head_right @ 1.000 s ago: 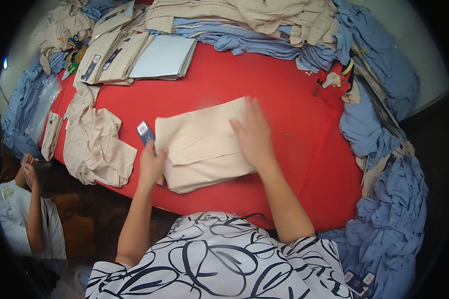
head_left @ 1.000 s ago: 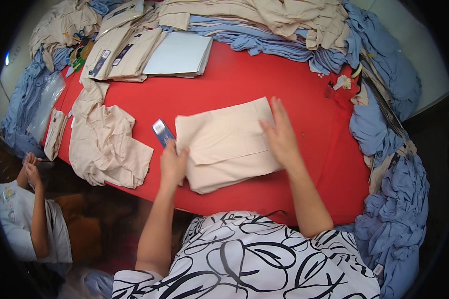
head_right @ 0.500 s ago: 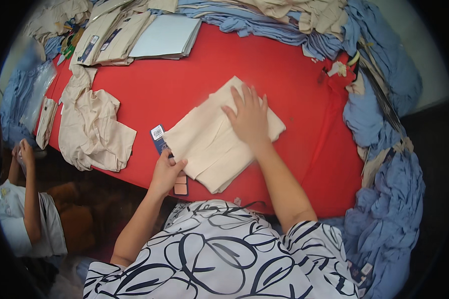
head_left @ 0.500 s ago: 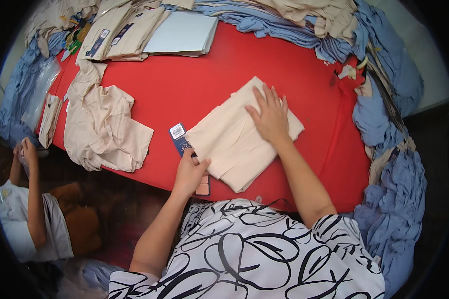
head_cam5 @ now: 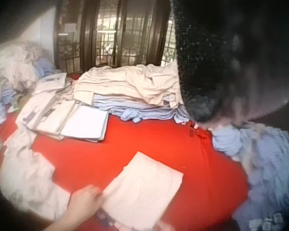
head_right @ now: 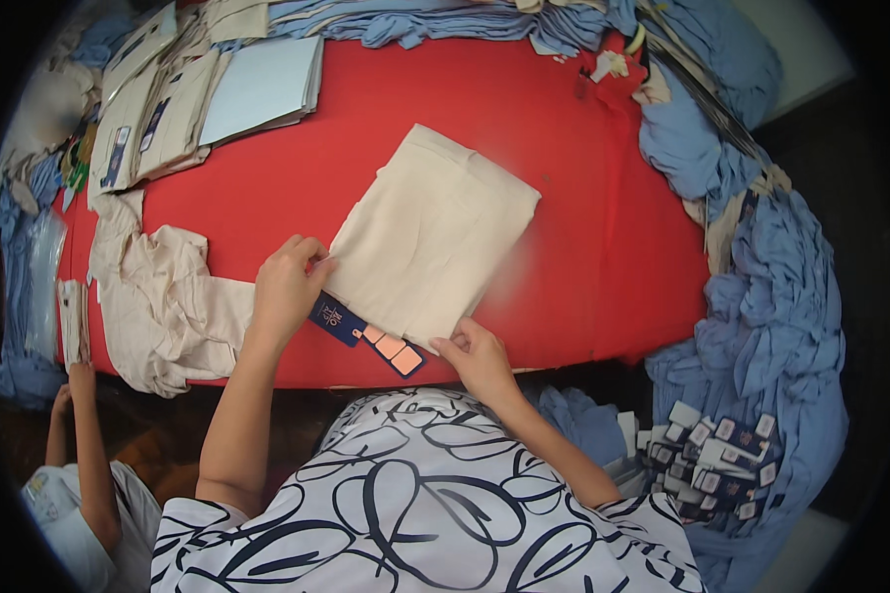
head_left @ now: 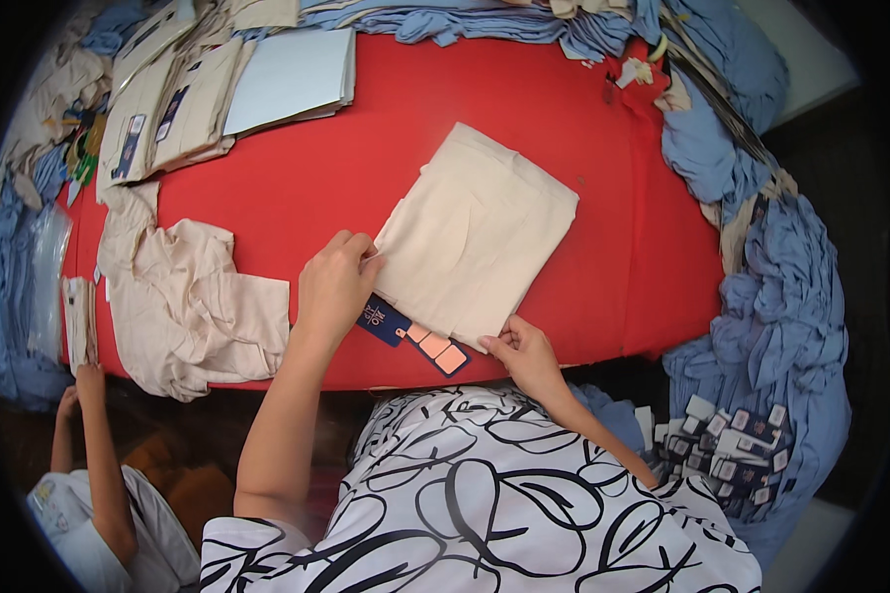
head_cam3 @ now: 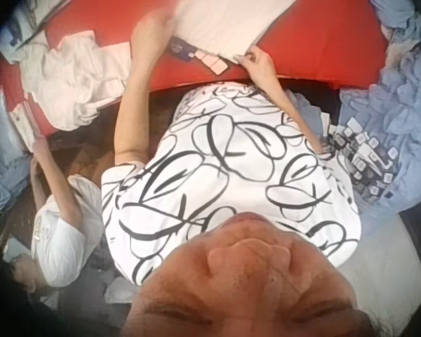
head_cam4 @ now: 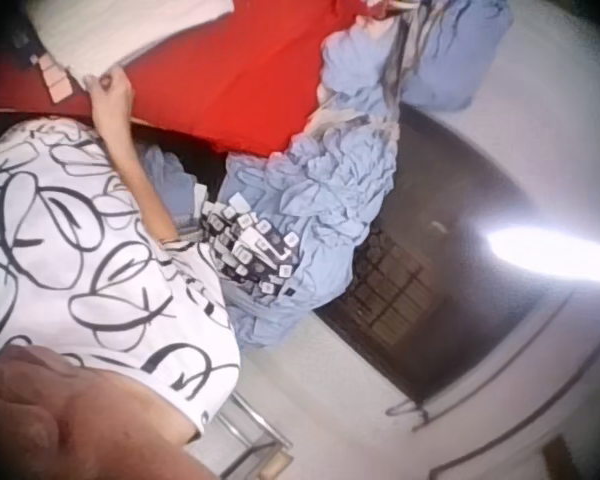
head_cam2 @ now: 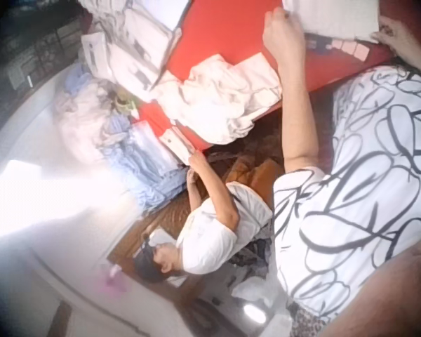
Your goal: The person folds garments on a work table, applying tags and checking the alignment of the items.
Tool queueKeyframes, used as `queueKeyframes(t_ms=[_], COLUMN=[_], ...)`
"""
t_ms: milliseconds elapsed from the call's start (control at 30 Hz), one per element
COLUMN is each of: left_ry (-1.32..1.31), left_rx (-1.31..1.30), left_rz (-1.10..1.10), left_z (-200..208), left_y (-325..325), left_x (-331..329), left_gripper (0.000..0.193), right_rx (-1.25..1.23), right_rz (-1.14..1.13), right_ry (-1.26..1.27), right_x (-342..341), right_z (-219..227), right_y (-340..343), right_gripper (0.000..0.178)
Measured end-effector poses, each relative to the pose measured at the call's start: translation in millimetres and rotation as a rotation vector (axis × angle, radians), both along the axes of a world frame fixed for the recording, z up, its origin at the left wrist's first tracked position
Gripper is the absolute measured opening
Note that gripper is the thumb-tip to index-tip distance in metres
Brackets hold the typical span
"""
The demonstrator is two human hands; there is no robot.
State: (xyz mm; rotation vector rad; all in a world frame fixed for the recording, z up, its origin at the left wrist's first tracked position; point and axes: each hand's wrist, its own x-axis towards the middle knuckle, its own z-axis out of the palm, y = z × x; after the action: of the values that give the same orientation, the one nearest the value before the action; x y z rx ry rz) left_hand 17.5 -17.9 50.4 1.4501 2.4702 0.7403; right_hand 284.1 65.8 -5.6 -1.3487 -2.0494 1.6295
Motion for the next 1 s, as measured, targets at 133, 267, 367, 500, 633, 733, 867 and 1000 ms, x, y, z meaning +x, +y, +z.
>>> queueKeyframes(t_ms=[133,267,367,500,633,733,867,1000], left_ry=[-0.568,-1.057,-1.258,-1.304,-1.051,-0.78,-0.395,-0.228], left_rx=[-0.138,0.063,0.406,0.38,-0.022,0.017,-0.053,0.076], left_rz=[-0.043,-0.182,-0.313,-0.419,-0.181,-0.041,0.016,-0.014], left_z=[13,25,77,15,-48,-47,-39,-53], left_y=[11,57,75,58,2,-10,-9,-11], left_x=[-11,-45,-48,-65,-46,-17,1,1], left_gripper=[0.018,0.023,0.019,0.015,0.018,0.03,0.035,0.035], right_rx=[-0.206,-0.266,0.01,0.221,0.312,0.412,0.309,0.425], right_rz=[-0.118,-0.228,-0.268,-0.162,-0.048,-0.115,-0.187,-0.052], right_ry=[0.202,0.431,0.671,0.508,0.02,0.079,0.141,-0.025], right_x=[-1,-18,-36,-27,-4,-3,-5,-1], right_z=[5,55,130,95,9,-3,-5,-6], right_y=[-1,60,77,33,-19,-34,-41,-44], right_gripper=[0.019,0.016,0.01,0.007,0.017,0.033,0.064,0.075])
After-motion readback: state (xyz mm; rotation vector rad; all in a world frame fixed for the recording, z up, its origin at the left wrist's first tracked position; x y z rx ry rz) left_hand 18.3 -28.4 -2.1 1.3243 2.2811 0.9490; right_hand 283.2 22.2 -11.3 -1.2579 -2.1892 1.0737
